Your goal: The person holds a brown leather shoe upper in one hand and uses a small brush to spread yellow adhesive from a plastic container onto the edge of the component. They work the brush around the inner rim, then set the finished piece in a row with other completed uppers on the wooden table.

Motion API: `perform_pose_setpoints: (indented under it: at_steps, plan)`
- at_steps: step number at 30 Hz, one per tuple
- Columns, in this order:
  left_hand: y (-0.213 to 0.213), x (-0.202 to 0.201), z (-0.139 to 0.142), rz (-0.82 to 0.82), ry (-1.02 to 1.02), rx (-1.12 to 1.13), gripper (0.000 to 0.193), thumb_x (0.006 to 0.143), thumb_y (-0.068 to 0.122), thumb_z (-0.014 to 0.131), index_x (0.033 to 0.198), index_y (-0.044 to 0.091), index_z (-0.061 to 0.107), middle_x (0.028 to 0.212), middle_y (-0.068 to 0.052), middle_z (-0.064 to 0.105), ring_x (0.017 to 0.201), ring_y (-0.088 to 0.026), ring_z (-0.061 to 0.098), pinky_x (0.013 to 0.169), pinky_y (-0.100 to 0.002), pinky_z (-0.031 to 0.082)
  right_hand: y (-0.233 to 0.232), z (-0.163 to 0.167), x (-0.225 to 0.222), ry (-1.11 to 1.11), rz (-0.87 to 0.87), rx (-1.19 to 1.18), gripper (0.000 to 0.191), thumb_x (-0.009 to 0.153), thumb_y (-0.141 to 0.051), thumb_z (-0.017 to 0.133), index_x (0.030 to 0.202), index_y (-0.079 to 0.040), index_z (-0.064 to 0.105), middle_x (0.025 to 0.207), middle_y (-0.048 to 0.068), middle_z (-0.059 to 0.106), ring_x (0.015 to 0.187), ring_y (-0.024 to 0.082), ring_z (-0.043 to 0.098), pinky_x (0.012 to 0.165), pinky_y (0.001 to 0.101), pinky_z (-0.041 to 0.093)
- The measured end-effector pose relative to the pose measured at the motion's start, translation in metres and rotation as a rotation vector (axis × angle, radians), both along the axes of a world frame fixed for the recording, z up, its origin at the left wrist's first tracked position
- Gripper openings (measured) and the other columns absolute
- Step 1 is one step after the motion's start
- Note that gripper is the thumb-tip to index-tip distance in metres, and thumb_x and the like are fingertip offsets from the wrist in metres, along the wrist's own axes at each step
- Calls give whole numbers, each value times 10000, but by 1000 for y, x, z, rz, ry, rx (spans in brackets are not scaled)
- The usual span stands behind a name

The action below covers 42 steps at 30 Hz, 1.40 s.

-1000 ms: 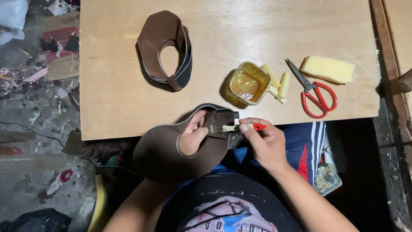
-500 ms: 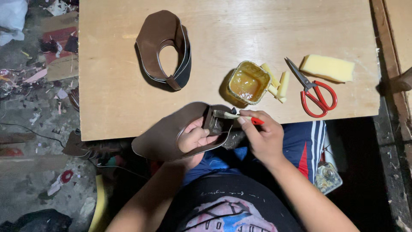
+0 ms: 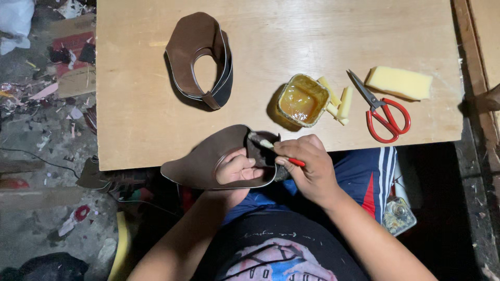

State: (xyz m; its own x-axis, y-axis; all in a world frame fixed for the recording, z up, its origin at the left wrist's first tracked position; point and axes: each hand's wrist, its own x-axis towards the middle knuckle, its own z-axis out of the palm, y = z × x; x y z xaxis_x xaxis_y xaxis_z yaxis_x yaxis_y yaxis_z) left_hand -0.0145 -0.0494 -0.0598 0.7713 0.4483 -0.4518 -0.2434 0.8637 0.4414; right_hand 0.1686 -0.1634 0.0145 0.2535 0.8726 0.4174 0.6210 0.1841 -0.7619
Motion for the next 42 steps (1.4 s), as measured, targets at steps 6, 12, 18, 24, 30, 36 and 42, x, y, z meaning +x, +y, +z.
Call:
perform_pose_setpoints:
  at_steps: [6,12,18,24,30,36,42]
  plan:
    - [2,-1,7,-100,-139,16,437,936,-28,416,1354,-49,544,1283,-209,638,1162,-350,649,1027,-486,523,-4,6,0,-15,5,0,203,869,-109,780,1057,-63,716,1066,78,738,950,254,642,877,359,488]
    - [6,2,21,-116,-188,107,544,923,-28,387,1460,-66,468,1360,-201,615,1257,-302,614,1121,-449,471,-11,7,5,62,-29,-15,169,905,-83,750,1065,-40,717,1026,93,732,951,253,655,878,349,508]
    - [5,3,37,-131,-278,137,571,919,-16,394,1487,-71,425,1384,-211,597,1277,-295,606,1132,-449,460,-14,4,1,194,-42,-37,165,919,-67,738,1079,-25,722,1001,80,736,925,233,676,874,340,520]
    - [11,1,27,-237,-349,195,567,937,-29,389,1501,-67,426,1386,-210,597,1284,-289,605,1151,-443,457,-13,10,1,105,53,-12,188,894,-79,750,1072,-26,715,1064,95,744,1004,259,685,921,357,516]
    - [10,-1,-12,-201,-352,291,590,930,-84,372,1519,-56,392,1407,-171,599,1332,-265,598,1168,-413,456,-16,21,-1,81,75,-3,192,890,-96,761,1057,-21,704,1048,99,737,978,242,699,883,332,532]
    - [7,-9,-37,-122,-255,362,762,856,-123,355,1600,21,279,1483,-110,545,1347,-204,542,1134,-350,420,-20,15,1,204,-77,-16,163,943,-51,713,1096,0,702,1062,131,728,961,211,712,859,296,554]
    - [7,-11,-56,-52,-189,534,750,939,-115,382,1666,24,261,1513,-161,521,1314,-226,513,1050,-352,395,-27,7,-3,394,-14,-99,174,939,-51,711,1103,8,718,1048,139,739,944,219,716,850,290,563]
